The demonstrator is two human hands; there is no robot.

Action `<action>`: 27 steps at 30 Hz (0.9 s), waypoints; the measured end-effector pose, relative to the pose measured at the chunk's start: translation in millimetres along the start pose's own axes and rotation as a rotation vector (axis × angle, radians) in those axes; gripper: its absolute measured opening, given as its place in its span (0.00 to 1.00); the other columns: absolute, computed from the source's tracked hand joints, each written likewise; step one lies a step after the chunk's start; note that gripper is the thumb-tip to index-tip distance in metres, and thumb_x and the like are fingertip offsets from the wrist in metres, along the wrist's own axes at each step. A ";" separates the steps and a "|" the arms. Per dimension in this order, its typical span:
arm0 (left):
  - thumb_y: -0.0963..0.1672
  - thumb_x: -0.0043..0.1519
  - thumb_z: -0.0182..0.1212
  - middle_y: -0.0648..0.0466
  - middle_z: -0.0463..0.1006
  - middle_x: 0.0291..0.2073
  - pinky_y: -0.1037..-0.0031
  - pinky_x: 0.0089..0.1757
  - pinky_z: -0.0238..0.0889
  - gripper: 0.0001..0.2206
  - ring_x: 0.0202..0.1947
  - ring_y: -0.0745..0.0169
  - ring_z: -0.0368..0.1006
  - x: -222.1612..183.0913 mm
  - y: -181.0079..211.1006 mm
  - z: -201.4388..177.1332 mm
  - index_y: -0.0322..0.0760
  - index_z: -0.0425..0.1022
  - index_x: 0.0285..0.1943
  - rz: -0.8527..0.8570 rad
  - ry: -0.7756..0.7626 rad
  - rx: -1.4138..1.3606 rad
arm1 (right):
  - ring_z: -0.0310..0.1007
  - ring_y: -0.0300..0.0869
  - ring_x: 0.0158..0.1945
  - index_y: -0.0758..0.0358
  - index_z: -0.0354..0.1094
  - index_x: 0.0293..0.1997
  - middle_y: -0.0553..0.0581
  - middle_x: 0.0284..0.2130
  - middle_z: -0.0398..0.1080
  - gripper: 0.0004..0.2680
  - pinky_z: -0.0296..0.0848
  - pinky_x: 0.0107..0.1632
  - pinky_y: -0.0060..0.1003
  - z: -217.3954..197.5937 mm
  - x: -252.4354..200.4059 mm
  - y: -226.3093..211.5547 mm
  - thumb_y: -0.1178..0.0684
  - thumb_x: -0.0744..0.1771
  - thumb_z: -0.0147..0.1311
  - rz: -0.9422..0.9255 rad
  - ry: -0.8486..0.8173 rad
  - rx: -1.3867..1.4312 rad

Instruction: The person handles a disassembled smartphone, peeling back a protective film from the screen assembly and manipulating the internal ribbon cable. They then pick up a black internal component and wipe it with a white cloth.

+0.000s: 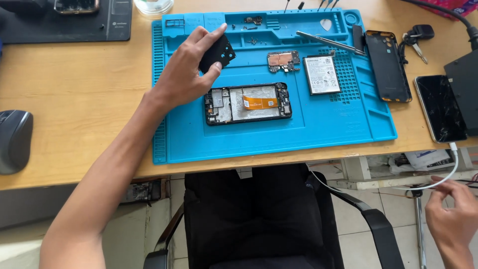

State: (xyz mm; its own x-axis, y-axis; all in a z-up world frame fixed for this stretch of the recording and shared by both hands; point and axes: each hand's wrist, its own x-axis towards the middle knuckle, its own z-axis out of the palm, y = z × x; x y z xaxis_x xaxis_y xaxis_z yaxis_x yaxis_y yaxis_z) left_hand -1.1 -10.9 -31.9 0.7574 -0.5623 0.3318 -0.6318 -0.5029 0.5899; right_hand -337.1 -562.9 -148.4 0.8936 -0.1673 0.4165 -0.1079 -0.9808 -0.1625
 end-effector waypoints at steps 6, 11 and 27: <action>0.41 0.69 0.57 0.42 0.63 0.52 0.64 0.39 0.69 0.29 0.46 0.46 0.65 1.9 4.7 -2.4 0.34 0.53 0.80 0.026 -0.004 0.002 | 0.78 0.52 0.60 0.72 0.80 0.56 0.67 0.57 0.79 0.11 0.75 0.67 0.42 6.3 51.3 16.8 0.69 0.70 0.51 -0.094 -0.131 0.009; 0.41 0.68 0.57 0.42 0.62 0.53 0.66 0.40 0.73 0.30 0.49 0.45 0.65 -2.2 8.4 -7.1 0.35 0.52 0.80 0.033 0.000 -0.014 | 0.78 0.46 0.62 0.53 0.77 0.57 0.53 0.56 0.79 0.15 0.76 0.62 0.44 54.3 93.5 70.9 0.46 0.69 0.43 0.053 -0.921 0.113; 0.39 0.69 0.57 0.42 0.61 0.54 0.67 0.38 0.70 0.29 0.48 0.46 0.63 -3.1 4.6 -12.2 0.34 0.52 0.80 0.073 0.022 -0.053 | 0.79 0.39 0.59 0.42 0.86 0.47 0.45 0.52 0.82 0.14 0.77 0.56 0.35 12.8 106.6 -12.1 0.34 0.65 0.57 0.291 -0.774 -0.267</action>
State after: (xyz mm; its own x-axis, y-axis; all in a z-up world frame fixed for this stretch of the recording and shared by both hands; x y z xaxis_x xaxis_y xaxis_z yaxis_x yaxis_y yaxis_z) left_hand -4.3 -3.5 -21.2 0.7133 -0.5813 0.3916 -0.6766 -0.4253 0.6011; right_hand -235.0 -567.6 -113.5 0.8490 -0.3953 -0.3505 -0.3904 -0.9164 0.0880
